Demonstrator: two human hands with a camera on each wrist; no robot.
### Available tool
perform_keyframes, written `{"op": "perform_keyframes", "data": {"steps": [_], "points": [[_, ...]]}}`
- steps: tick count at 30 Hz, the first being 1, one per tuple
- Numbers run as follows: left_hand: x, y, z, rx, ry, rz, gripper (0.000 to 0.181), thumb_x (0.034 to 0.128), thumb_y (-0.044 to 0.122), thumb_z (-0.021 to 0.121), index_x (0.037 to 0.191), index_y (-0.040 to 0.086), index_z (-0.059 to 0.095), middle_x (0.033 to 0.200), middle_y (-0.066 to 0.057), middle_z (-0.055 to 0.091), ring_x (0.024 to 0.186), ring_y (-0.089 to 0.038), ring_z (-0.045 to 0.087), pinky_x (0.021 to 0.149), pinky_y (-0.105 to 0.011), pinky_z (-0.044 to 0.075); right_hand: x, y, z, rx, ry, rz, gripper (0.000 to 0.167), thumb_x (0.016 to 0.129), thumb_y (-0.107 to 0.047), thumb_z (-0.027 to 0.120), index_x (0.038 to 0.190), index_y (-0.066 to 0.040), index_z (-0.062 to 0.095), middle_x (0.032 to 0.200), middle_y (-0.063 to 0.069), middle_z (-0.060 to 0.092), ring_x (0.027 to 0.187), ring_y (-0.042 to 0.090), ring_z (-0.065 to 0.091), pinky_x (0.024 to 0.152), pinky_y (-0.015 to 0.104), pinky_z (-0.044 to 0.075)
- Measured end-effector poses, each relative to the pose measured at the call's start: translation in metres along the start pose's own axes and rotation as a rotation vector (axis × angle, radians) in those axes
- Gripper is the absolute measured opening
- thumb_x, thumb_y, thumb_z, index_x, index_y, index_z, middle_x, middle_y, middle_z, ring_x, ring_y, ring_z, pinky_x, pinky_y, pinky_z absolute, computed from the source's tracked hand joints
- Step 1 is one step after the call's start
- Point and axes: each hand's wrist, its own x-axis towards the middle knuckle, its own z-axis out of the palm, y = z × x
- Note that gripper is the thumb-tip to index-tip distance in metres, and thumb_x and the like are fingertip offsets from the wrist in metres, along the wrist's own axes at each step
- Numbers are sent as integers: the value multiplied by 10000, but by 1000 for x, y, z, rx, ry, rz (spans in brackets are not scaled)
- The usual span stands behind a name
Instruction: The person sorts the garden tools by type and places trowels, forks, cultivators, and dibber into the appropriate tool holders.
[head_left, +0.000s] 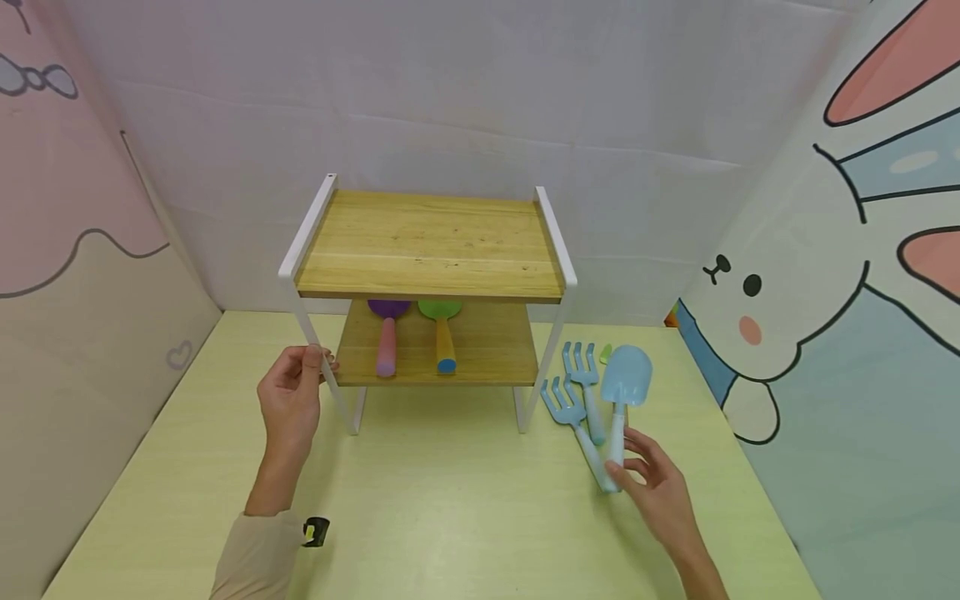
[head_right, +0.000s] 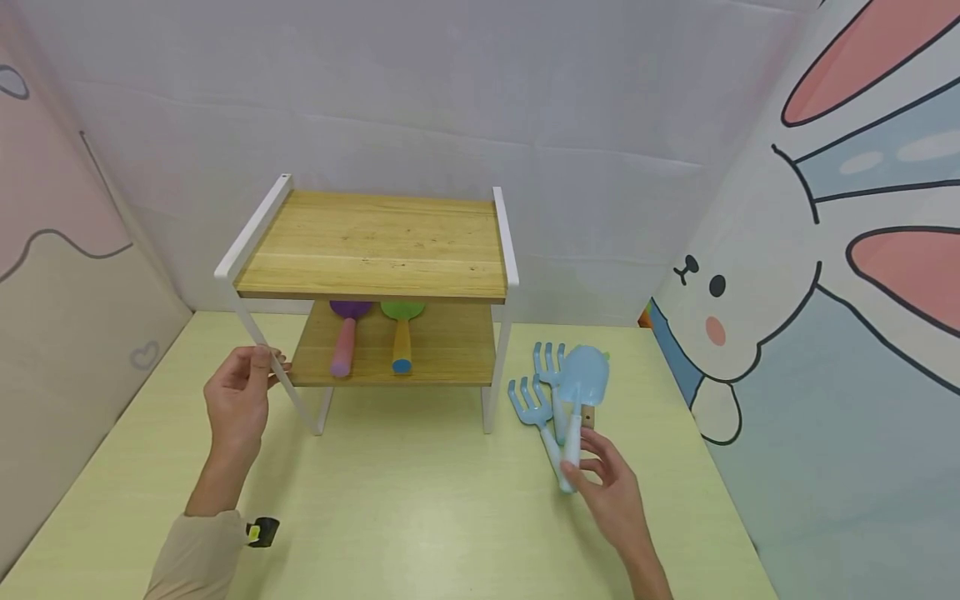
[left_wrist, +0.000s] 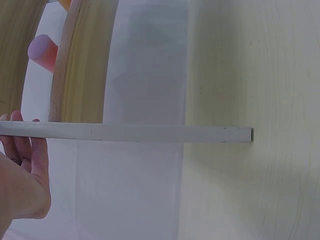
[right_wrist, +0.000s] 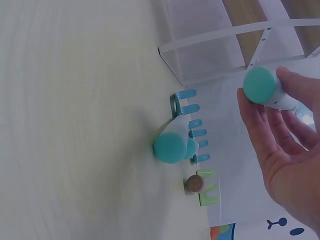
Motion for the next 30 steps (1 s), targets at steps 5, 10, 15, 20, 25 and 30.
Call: {"op": "perform_keyframes", "data": {"steps": [5, 10, 15, 20, 25, 30], "points": [[0, 0, 0, 0, 3, 1, 245, 1047, 72, 590, 973, -160, 614, 837, -13, 702, 767, -116, 715, 784, -210, 609, -2, -6, 3, 10, -23, -22, 558, 901, 67, 750, 1409, 59, 518, 1227, -1, 633, 921, 153, 665, 709, 233, 614], [0, -2, 0, 1, 8, 4, 240, 1045, 68, 592, 970, -159, 616, 839, -9, 705, 771, -114, 711, 786, -206, 608, -5, -11, 7, -37, -38, -28, 559, 907, 53, 750, 1418, 23, 526, 1239, -36, 634, 930, 157, 668, 699, 253, 623], [0, -2, 0, -6, 8, 6, 236, 1043, 64, 595, 967, -159, 618, 837, -7, 707, 770, -108, 710, 784, -207, 608, -8, -16, 12, -59, -60, -71, 558, 886, 118, 734, 1399, 25, 537, 1240, -43, 638, 933, 116, 675, 685, 269, 627], [0, -1, 0, -1, 3, 6, 242, 1046, 71, 591, 972, -158, 617, 838, -8, 705, 769, -111, 713, 784, -207, 608, -9, -21, 17, -99, -80, -101, 550, 885, 92, 750, 1389, -9, 553, 1249, -53, 629, 951, 100, 676, 703, 287, 634], [-1, 0, 0, -15, -2, 11, 238, 1047, 62, 587, 979, -165, 615, 842, -16, 707, 764, -113, 716, 773, -208, 609, -9, -25, 24, -112, -96, -110, 545, 887, 69, 761, 1384, -32, 562, 1267, -53, 620, 973, 105, 667, 735, 295, 637], [-1, -1, 0, -42, -4, 9, 221, 1043, 50, 590, 972, -156, 618, 849, -21, 708, 761, -118, 715, 765, -209, 610, -9, -28, 31, -108, -111, -135, 543, 875, 83, 765, 1369, -35, 573, 1263, -38, 629, 973, 109, 666, 748, 289, 634]]}}
